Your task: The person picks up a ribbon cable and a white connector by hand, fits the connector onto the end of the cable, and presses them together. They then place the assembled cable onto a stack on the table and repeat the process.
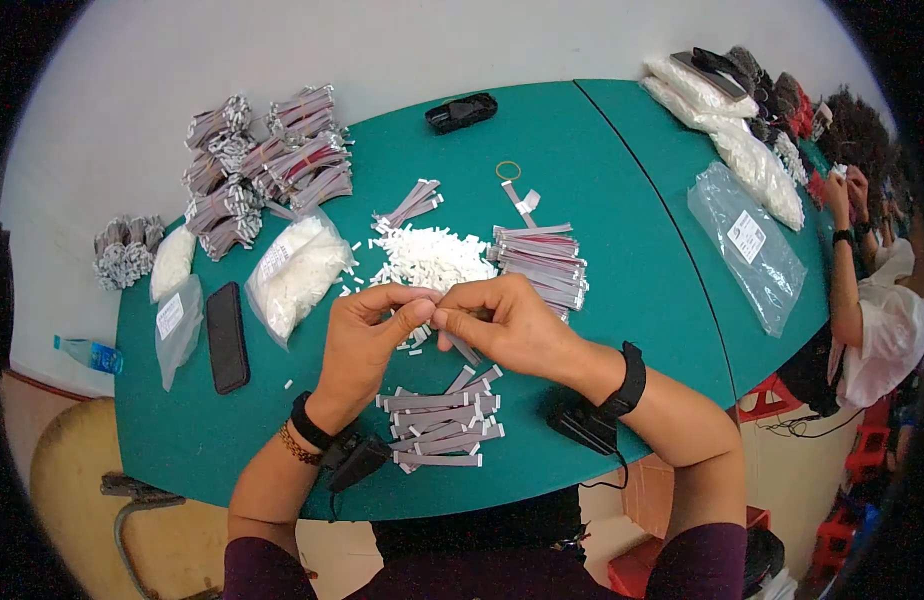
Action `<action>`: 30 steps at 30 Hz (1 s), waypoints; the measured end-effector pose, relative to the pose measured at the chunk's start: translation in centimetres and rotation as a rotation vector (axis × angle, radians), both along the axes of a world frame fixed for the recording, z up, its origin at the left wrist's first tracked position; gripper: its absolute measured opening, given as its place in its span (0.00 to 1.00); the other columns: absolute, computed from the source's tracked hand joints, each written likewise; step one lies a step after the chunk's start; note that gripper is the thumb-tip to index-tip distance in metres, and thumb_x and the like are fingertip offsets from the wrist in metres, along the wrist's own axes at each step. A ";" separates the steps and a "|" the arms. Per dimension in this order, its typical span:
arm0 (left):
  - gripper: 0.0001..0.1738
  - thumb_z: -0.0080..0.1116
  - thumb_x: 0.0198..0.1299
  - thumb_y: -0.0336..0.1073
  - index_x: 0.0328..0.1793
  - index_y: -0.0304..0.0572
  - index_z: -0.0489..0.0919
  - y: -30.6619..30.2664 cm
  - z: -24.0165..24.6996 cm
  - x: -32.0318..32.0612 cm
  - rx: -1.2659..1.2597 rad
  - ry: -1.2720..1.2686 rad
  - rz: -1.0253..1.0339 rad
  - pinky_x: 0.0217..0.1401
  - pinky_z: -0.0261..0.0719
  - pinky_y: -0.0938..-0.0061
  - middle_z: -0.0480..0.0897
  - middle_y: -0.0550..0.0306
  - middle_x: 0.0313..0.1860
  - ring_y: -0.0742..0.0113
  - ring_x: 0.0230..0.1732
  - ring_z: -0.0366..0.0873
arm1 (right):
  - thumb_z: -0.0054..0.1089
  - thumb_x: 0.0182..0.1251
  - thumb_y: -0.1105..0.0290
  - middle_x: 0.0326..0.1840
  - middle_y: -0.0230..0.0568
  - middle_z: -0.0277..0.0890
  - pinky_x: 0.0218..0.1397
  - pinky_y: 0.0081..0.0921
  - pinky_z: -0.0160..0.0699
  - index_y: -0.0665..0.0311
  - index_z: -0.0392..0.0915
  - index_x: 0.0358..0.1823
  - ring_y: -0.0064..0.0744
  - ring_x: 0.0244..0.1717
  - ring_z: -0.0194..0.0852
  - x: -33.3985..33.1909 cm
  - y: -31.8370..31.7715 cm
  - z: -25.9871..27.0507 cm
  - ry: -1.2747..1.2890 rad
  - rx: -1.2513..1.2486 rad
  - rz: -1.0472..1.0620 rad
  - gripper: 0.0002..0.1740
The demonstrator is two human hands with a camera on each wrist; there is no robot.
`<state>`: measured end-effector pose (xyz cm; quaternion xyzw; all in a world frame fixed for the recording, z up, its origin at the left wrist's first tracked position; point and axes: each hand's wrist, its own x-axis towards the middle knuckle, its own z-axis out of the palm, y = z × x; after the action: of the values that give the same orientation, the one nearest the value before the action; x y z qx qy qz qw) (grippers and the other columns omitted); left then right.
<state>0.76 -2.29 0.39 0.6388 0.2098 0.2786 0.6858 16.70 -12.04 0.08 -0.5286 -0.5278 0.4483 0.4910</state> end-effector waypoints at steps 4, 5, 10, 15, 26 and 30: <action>0.09 0.60 0.59 0.30 0.43 0.32 0.81 -0.1 0.2 0.1 0.013 -0.015 0.003 0.42 0.77 0.81 0.83 0.56 0.34 0.76 0.34 0.79 | 0.54 0.68 0.65 0.22 0.26 0.75 0.20 0.14 0.54 0.67 0.79 0.31 0.08 0.19 0.58 -0.1 0.0 0.5 -0.025 0.025 -0.017 0.13; 0.09 0.60 0.59 0.30 0.42 0.32 0.81 -0.2 0.4 0.1 0.010 -0.016 -0.001 0.42 0.78 0.80 0.83 0.56 0.34 0.75 0.34 0.79 | 0.54 0.68 0.65 0.22 0.26 0.75 0.20 0.14 0.54 0.67 0.80 0.31 0.08 0.19 0.58 -0.2 0.0 0.4 -0.004 0.030 -0.018 0.13; 0.08 0.60 0.60 0.32 0.41 0.35 0.81 0.1 -0.1 -0.1 -0.153 -0.069 -0.032 0.42 0.74 0.82 0.82 0.57 0.35 0.77 0.36 0.77 | 0.55 0.68 0.66 0.23 0.26 0.76 0.21 0.13 0.54 0.66 0.80 0.32 0.08 0.20 0.59 -0.7 0.0 0.7 0.065 0.028 -0.036 0.11; 0.12 0.54 0.65 0.37 0.44 0.35 0.80 0.0 0.0 0.0 -0.205 -0.027 -0.068 0.33 0.64 0.84 0.81 0.61 0.35 0.81 0.31 0.68 | 0.55 0.67 0.67 0.24 0.26 0.77 0.22 0.12 0.55 0.66 0.80 0.32 0.08 0.21 0.61 -0.2 0.2 0.0 0.111 0.038 -0.071 0.10; 0.20 0.46 0.69 0.42 0.48 0.30 0.80 0.7 -0.3 -0.1 -0.153 0.008 -0.078 0.33 0.63 0.85 0.77 0.63 0.32 0.80 0.29 0.63 | 0.56 0.66 0.67 0.23 0.27 0.78 0.25 0.12 0.57 0.66 0.81 0.31 0.08 0.23 0.64 0.1 0.4 -0.4 0.182 0.015 -0.080 0.10; 0.14 0.55 0.65 0.37 0.44 0.32 0.82 0.5 0.0 0.0 -0.104 -0.010 -0.048 0.42 0.71 0.81 0.82 0.60 0.34 0.78 0.37 0.74 | 0.56 0.66 0.67 0.23 0.28 0.78 0.25 0.12 0.57 0.66 0.80 0.32 0.08 0.23 0.64 0.0 0.4 -0.2 0.191 0.015 -0.071 0.10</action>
<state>0.76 -1.83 0.39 0.6057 0.2054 0.2539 0.7256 16.69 -11.65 -0.07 -0.4981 -0.4631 0.4748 0.5586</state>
